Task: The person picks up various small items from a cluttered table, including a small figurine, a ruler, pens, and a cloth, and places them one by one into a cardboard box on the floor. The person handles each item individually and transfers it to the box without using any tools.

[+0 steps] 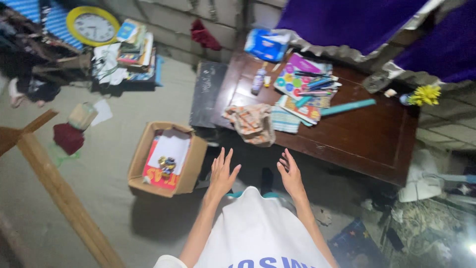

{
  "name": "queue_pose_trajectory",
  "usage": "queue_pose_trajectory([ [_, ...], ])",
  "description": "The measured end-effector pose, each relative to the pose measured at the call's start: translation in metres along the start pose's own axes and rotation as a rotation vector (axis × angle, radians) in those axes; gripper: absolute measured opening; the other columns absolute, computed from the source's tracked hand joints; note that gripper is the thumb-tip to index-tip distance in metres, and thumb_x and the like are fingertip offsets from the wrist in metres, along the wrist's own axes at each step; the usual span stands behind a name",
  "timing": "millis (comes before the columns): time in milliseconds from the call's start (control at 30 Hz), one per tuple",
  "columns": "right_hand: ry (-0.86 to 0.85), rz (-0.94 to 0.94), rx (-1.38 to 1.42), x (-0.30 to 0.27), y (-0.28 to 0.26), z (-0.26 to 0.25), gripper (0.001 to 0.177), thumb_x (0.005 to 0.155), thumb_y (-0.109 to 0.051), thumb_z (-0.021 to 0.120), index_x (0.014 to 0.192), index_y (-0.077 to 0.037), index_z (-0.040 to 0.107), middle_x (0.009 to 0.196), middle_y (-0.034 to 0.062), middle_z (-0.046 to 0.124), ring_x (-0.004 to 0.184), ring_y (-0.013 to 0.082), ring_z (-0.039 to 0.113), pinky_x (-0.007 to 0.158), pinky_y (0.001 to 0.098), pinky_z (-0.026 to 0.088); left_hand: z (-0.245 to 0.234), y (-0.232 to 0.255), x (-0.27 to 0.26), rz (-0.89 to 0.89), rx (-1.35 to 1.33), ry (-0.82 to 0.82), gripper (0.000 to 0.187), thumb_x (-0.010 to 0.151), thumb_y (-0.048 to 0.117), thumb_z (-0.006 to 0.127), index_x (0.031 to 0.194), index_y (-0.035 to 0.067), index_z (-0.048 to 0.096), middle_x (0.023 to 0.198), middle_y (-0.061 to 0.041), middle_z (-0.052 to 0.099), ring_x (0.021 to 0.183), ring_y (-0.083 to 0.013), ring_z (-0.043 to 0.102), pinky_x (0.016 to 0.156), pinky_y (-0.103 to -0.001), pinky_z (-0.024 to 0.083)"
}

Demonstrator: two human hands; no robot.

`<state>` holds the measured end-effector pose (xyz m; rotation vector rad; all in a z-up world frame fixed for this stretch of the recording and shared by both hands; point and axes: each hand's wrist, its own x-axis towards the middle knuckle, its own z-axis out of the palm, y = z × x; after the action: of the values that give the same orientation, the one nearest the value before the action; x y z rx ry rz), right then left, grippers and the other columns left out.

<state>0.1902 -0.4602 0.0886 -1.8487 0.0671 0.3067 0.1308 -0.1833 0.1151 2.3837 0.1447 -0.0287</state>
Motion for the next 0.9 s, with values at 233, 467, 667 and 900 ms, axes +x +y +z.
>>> queue_pose_trajectory([
  [233,0.054,0.027,-0.019,0.031,0.018,-0.091,0.068,0.098,-0.015,0.062,0.159,-0.007,0.033,0.153,0.0202,0.050,0.131,0.0271,0.060,0.106,0.0367,0.049,0.071,0.069,0.048,0.033,-0.054,-0.011,0.070,0.098,0.039,0.062,0.157,0.011,0.037,0.163,-0.027,0.028,0.147,-0.0436,0.033,0.121,-0.055,0.021],
  [467,0.110,0.112,-0.017,0.049,0.031,-0.150,0.067,0.098,-0.016,0.061,0.159,-0.008,0.033,0.153,0.0199,0.050,0.132,0.0275,0.060,0.107,0.0371,0.048,0.114,0.110,0.079,0.030,-0.055,-0.096,0.069,0.099,0.037,0.062,0.157,0.009,0.037,0.163,-0.028,0.028,0.145,-0.0466,0.034,0.120,-0.055,0.022],
  [667,0.164,0.195,0.019,0.078,0.046,-0.162,0.067,0.098,-0.018,0.061,0.159,-0.009,0.034,0.153,0.0198,0.050,0.132,0.0273,0.059,0.107,0.0368,0.048,0.124,0.113,0.126,0.067,-0.058,-0.148,0.069,0.098,0.038,0.062,0.156,0.009,0.038,0.163,-0.028,0.028,0.143,-0.0463,0.037,0.118,-0.054,0.026],
  [900,0.218,0.290,0.101,0.120,0.069,-0.157,0.067,0.099,-0.022,0.061,0.159,-0.008,0.033,0.152,0.0206,0.051,0.131,0.0270,0.059,0.106,0.0368,0.049,0.142,0.103,0.204,0.096,-0.074,-0.288,0.069,0.096,0.037,0.064,0.154,0.009,0.039,0.161,-0.030,0.030,0.141,-0.0471,0.038,0.115,-0.053,0.030],
])
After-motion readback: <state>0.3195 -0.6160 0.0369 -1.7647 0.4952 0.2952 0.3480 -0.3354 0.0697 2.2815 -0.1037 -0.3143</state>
